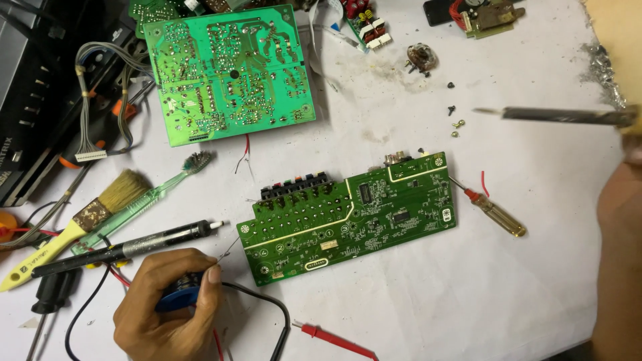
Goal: Soldering components onto a printed circuit board (PCB) using a soldering iron and solder wire.
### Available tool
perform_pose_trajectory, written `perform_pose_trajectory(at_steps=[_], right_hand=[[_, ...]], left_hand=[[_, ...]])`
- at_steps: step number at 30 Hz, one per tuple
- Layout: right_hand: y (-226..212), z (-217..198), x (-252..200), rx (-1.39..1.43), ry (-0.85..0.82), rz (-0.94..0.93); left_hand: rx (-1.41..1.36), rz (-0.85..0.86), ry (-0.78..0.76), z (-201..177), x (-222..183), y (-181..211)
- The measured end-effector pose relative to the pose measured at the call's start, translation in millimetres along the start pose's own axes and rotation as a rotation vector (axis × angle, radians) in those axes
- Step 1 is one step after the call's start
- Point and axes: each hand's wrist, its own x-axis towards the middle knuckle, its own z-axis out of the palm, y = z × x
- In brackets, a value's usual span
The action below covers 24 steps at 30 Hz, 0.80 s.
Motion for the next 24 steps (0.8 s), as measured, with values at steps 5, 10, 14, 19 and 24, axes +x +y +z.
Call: perform_pose_trajectory(at_steps=[5,10,14,19,24], right_hand=[[-78.7,47.2,-13.8,0.128,-0.013,0.272],[-122.4,76.3,-16.6,0.122,-0.09,0.258],[-156.0,97.2,-12.5,0.156,-0.062,0.269],[-158.3,98.6,-10.7,0.176,-0.028,0.29],[-152.5,95.3,-12.5,0.167,-0.033,0.252]], left_hand=[[-0.009,0.005,0.01,0.5,1.2,-0.5],[0.02,0.032,-0.014,-2.4,1.5,-1.4],[0.02,-0.025,-0.008,-0.8,3.1,5.4],[0.017,0.037,-0.004,2.0,3.7,1.2],[0.012,0.016,-0.03,0.9,2.0,0.0]])
